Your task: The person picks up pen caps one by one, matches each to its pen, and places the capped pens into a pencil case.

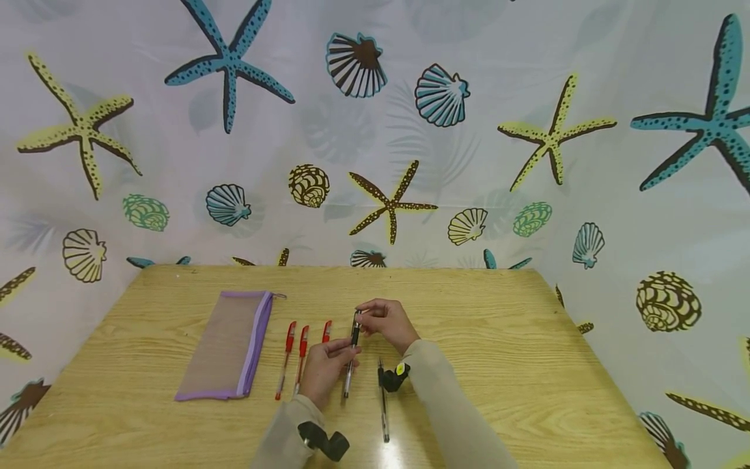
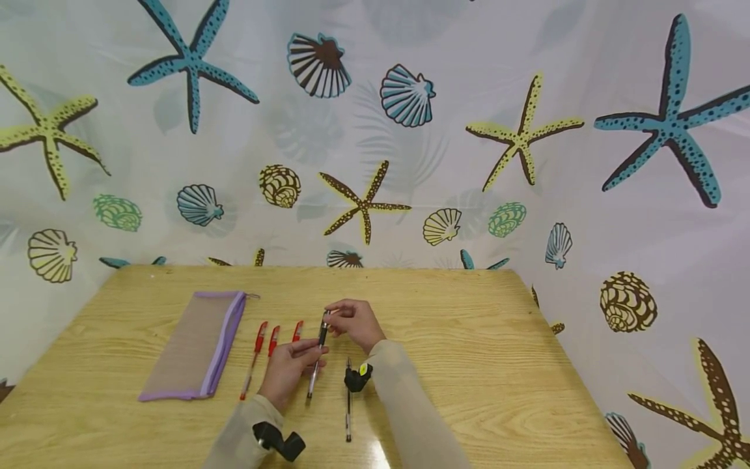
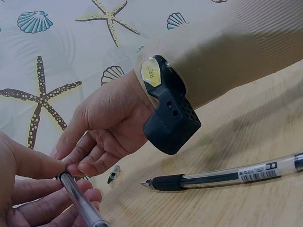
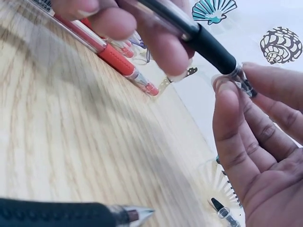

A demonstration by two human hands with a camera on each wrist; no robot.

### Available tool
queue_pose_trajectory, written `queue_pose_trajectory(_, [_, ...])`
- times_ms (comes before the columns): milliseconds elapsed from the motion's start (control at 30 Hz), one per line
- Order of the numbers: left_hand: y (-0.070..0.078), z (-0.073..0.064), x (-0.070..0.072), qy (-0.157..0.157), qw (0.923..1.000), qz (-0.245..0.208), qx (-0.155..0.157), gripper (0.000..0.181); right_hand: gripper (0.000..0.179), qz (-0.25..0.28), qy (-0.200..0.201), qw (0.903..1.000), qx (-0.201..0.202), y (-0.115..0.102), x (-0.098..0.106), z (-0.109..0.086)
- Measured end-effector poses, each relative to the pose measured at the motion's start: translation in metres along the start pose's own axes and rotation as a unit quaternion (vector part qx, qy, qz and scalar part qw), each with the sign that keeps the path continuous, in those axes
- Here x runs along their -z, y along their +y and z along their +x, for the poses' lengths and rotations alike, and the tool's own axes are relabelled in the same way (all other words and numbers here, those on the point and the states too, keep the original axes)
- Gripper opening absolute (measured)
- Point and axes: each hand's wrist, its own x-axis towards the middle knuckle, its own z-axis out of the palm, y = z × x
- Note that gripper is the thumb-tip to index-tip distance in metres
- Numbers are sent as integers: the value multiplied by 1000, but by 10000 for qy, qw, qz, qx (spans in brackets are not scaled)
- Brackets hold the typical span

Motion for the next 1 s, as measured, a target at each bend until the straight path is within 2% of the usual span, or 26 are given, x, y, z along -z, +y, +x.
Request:
queue_pose_trajectory(233, [0,0,1,21,9999,103,89,36,35,67,111,9996,-248,0,-1,3])
queue_pose_trajectory(533, [1,2,-2,180,9963,769,333,36,32,-135,97,9993,-324,5,-2,6])
queue_pose_trajectory(833, [0,1,0,92,9959,888,145,37,30,-208,73,9984,-530,11,-3,10])
queue_pose_trajectory(1000, [0,-1,0,118,9959,873,187,38,29,-270,10,9974,-661,11,-3,10])
